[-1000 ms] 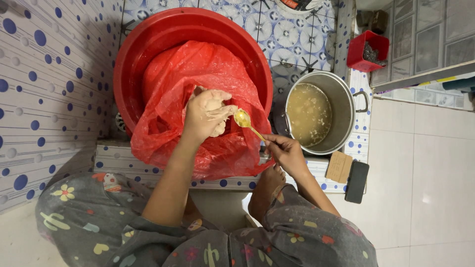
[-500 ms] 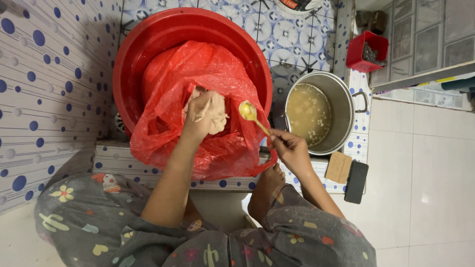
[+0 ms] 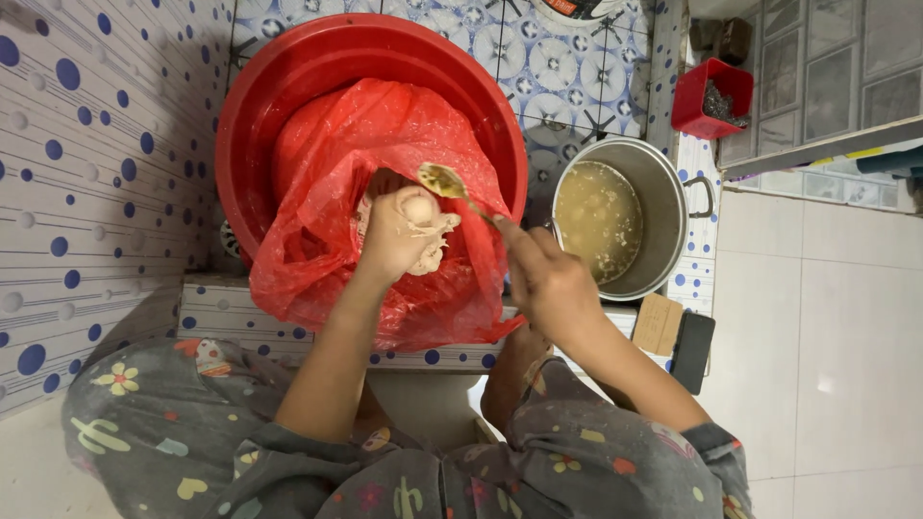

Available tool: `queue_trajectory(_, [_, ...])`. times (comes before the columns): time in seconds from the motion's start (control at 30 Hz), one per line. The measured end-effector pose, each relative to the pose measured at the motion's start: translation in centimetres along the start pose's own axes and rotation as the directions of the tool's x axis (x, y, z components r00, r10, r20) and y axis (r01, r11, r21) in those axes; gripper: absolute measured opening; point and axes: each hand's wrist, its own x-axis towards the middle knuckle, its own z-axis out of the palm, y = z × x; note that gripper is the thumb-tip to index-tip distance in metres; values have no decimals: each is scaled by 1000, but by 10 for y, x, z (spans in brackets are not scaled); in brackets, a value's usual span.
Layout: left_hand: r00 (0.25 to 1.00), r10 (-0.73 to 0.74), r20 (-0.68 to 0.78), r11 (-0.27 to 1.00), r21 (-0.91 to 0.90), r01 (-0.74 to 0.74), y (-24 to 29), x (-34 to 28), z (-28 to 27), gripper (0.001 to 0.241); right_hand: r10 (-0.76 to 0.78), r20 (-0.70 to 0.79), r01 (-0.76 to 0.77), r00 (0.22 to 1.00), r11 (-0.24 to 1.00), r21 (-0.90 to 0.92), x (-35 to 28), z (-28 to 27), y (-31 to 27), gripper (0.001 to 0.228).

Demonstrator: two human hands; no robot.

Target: Scooping meat paste with a spoon to form meatballs and dropping them into a pot of water

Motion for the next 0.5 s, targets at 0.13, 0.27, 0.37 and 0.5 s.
queue_trajectory(0.13, [997,-69,-43,997,-32,67,-10,0,9,17,-22,-8,21,1000,997,-73,0,11,-3,29])
queue_trajectory(0.27, [972,-222,-74,974,-54,218,-20,4,6,15,-1,63,6,998,997,-75,-9,24,-6,26])
queue_trajectory(0.37, [943,-308,-128,934,147,325,-52,5,7,15,112,161,-142,980,972,187,-6,30,-3,24])
queue_trajectory(0.5, [954,-241,-176,740,603,298,-61,4,0,11,357,422,-540,834,687,486,-19,50,22,24])
